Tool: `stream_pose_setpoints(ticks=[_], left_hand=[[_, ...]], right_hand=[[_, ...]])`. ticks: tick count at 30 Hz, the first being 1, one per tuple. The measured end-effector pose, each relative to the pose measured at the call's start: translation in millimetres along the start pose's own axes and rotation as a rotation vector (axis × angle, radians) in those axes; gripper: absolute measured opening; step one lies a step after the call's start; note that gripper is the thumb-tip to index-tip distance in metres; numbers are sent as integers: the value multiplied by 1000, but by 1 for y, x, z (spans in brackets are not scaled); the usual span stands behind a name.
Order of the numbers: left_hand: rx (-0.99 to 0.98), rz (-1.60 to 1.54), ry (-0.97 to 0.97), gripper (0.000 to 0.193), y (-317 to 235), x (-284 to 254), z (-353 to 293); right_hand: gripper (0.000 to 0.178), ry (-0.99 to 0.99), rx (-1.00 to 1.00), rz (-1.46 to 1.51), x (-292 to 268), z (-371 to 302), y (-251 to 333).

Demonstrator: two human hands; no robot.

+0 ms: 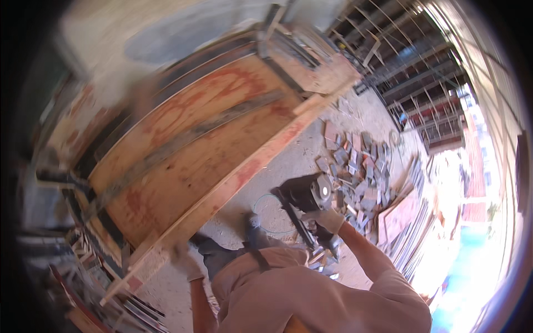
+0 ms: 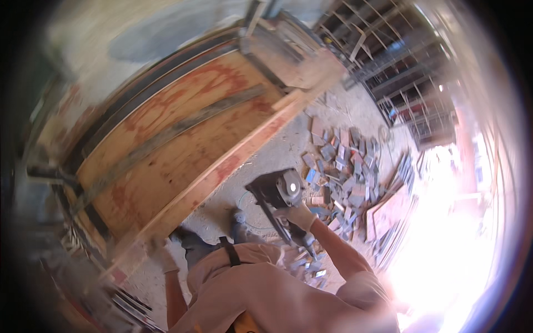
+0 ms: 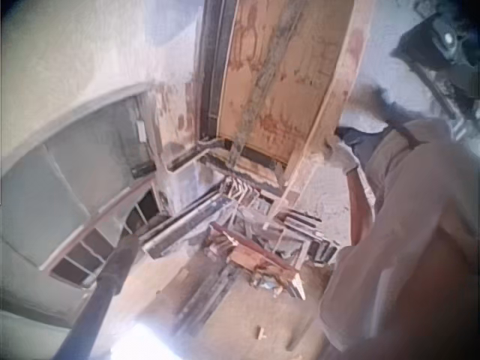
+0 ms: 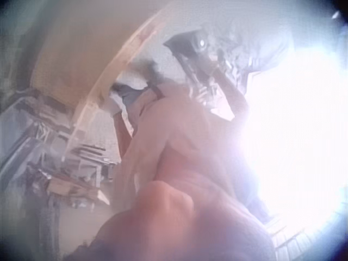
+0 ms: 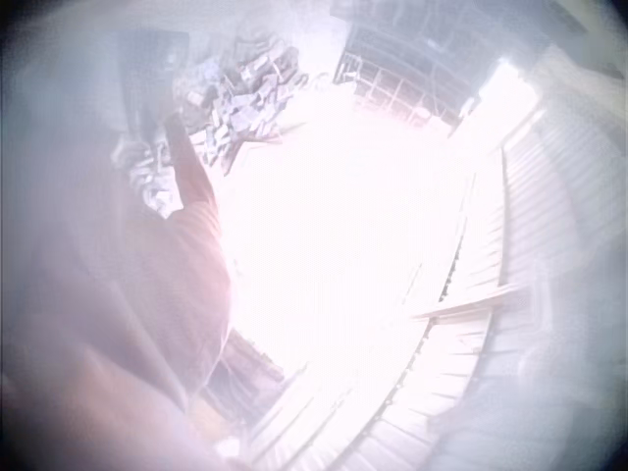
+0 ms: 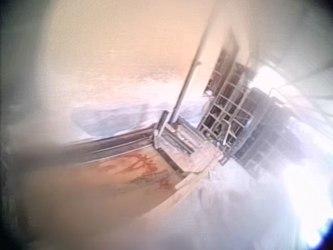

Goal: The person assembles a wooden frame by positioning wooden planks and using a nail gun to fasten them together. They repeatedly pick up planks, align them on a work surface, and drive nails to secure the joints.

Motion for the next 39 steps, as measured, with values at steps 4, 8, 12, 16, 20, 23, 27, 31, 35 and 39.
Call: stream_pose_setpoints(ticks=[4,8,12,16,20,23,27,31,35,39], left_hand=[[332,542,814,11,-91,290,-55],[666,390,1416,27,-144,510,-184],[865,360,1685,39,-158,652,-277],[903,302,1758,38,-150,786,-314],[873,306,1905,26,-150,935,-306],[895,343,1883,25,-168,1020,-294],[1025,464,1777,25,-202,1089,-242],[995,577,1698,24,-248,1132,-179],[793,775,1434,25,-262,1157,-111],[497,961,1148,29,-241,1212,-69]], right_hand=[[13,-330,535,735,-37,-123,-102],[8,-550,485,1043,-93,-204,-170],[14,-722,289,1480,-167,-208,-178],[16,-778,-45,1732,-231,-196,-259],[17,-804,-147,1823,-329,-171,-324],[30,-843,45,1717,-426,-149,-338],[26,-649,-80,1867,-550,-80,-390],[27,-370,-113,2037,-657,26,-480],[30,-222,90,1872,-734,183,-539],[33,81,253,1718,-753,302,-542]])
Point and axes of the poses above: each hand's wrist, its own z-axis towards the middle knuckle, its own x-axis out of the palm, y = z × x, the point moved 10 cm from there along z, towards the middle knuckle, and after that the axes turned 15 degrees about y, right-handed, at the moved point
